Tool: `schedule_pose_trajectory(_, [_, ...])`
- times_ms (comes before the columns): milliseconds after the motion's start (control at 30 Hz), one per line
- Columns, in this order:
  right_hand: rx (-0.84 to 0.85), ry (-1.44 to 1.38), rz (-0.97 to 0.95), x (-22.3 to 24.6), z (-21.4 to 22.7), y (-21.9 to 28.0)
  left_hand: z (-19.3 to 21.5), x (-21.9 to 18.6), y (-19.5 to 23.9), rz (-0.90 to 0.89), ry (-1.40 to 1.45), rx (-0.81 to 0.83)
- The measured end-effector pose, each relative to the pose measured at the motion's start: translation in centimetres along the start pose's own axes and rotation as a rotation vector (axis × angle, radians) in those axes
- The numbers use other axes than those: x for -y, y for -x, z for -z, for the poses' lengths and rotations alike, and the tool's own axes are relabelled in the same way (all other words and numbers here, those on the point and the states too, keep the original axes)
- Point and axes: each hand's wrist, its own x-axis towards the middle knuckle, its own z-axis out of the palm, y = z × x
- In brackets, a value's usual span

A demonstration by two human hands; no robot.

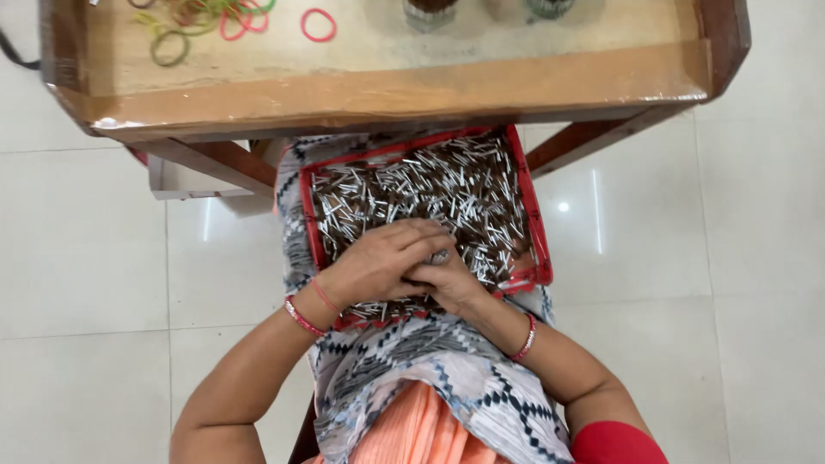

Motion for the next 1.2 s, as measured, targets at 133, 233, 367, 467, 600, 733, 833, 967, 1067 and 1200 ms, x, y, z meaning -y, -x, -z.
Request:
schedule_pose_trajectory(133, [0.033,0.077,0.043,2.3,-2.2,0.4,-0.3,-0.8,0.1,-0.028,-0.015,-0.058])
schedule_pose_trajectory(233, [-0.027,-0.038,-0.066,1.9,-1.4,0.2,-0.4,-1.3,0.2,0.039,-0.018,0.030])
schedule_pose_trajectory(367, [-0.047,0.041,-0.122,0.1,1.1,-0.5,-1.5,-0.9,1.1,-0.035,-0.042,-0.081])
schedule_pose_trajectory(467, [-0.040,0.029,-0.151,-0.1,2.2,-1.0,-2.0,-0.1,1.4,-0.044,-0.051,-0.065])
schedule_pose_trajectory(600, [0.000,0.070,-0.024,4.4,-2.8,-0.2,2.8,-1.4,-0.1,-0.093,0.063,0.012])
schedule_pose_trajectory(733, [0.084,0.234,0.163,7.8,-3.5,-0.7,11.2,2.9,0.8,0.048,0.019,-0.167])
schedule_pose_trajectory(833, [0.067,0.254,0.282,9.7,-5.1,-0.8,17.3,8.7,2.8,0.377,-0.555,-0.695])
schedule_pose_trajectory(967, [0.181,0.224,0.460,11.7,-7.9,-2.1,19.5,13.6,4.2,0.591,-1.025,-0.510])
schedule_pose_trajectory(1067, [0.254,0.167,0.565,12.8,-9.2,-3.8,18.1,10.7,2.7,0.583,-0.785,-0.516])
schedule_pose_trajectory(1200, [0.283,0.098,0.659,13.4,-10.4,-5.4,13.6,2.2,0.5,0.548,0.279,-0.547])
